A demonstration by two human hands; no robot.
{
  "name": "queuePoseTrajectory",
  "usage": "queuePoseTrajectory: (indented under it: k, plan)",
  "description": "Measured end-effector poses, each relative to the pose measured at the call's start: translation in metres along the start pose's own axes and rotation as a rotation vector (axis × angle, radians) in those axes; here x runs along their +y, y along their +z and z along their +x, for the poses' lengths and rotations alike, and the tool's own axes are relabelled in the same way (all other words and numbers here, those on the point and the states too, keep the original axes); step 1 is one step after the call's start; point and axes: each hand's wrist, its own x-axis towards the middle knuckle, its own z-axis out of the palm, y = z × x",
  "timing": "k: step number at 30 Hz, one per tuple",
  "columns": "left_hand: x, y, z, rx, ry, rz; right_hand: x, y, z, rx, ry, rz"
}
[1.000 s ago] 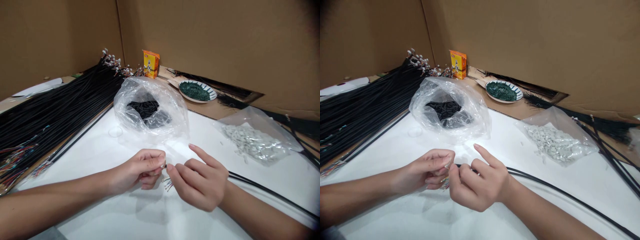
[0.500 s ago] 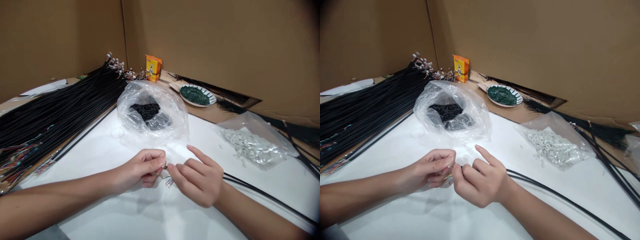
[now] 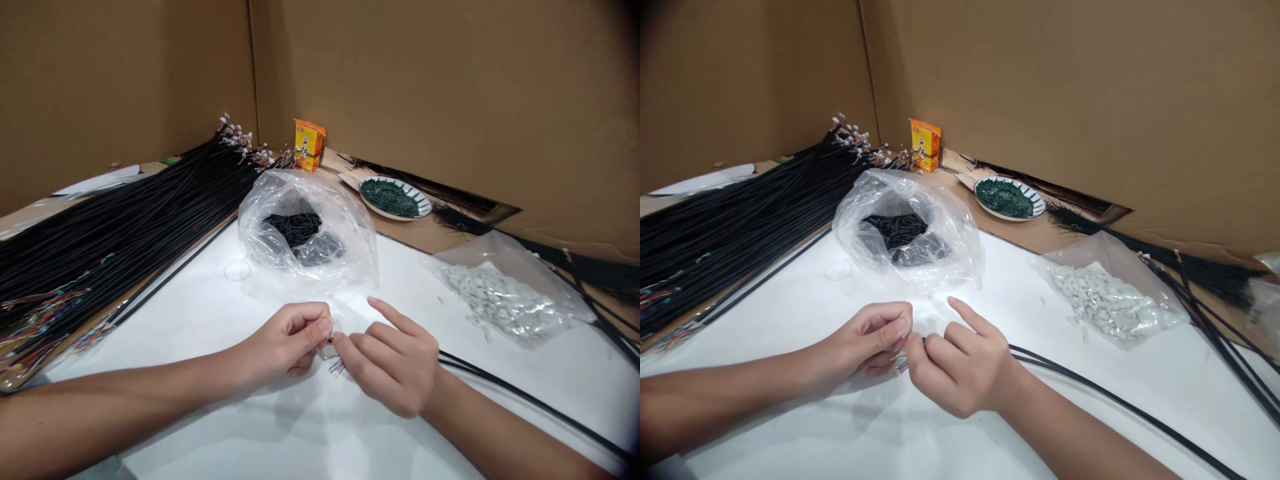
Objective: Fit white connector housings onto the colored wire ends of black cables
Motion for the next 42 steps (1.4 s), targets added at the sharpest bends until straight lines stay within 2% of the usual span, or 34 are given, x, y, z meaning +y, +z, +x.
queuePoseTrajectory:
  k: [8,15,38,42]
  plan:
    - [-0.002,-0.001,0.000,0.013,0.027,0.065,-0.001,0.003,-0.003,-0.067,0.059,0.054]
    - [-0.005,-0.001,0.001,-0.003,0.056,0.049,-0.001,0.005,-0.001,-0.063,0.105,0.091]
    - [-0.011,-0.006,0.001,0.024,0.106,0.192,-0.002,0.005,0.000,-0.110,0.153,0.191]
    - [-0.009,-0.007,0.002,0.029,0.090,0.158,0.000,0.006,-0.001,-0.157,0.219,0.252]
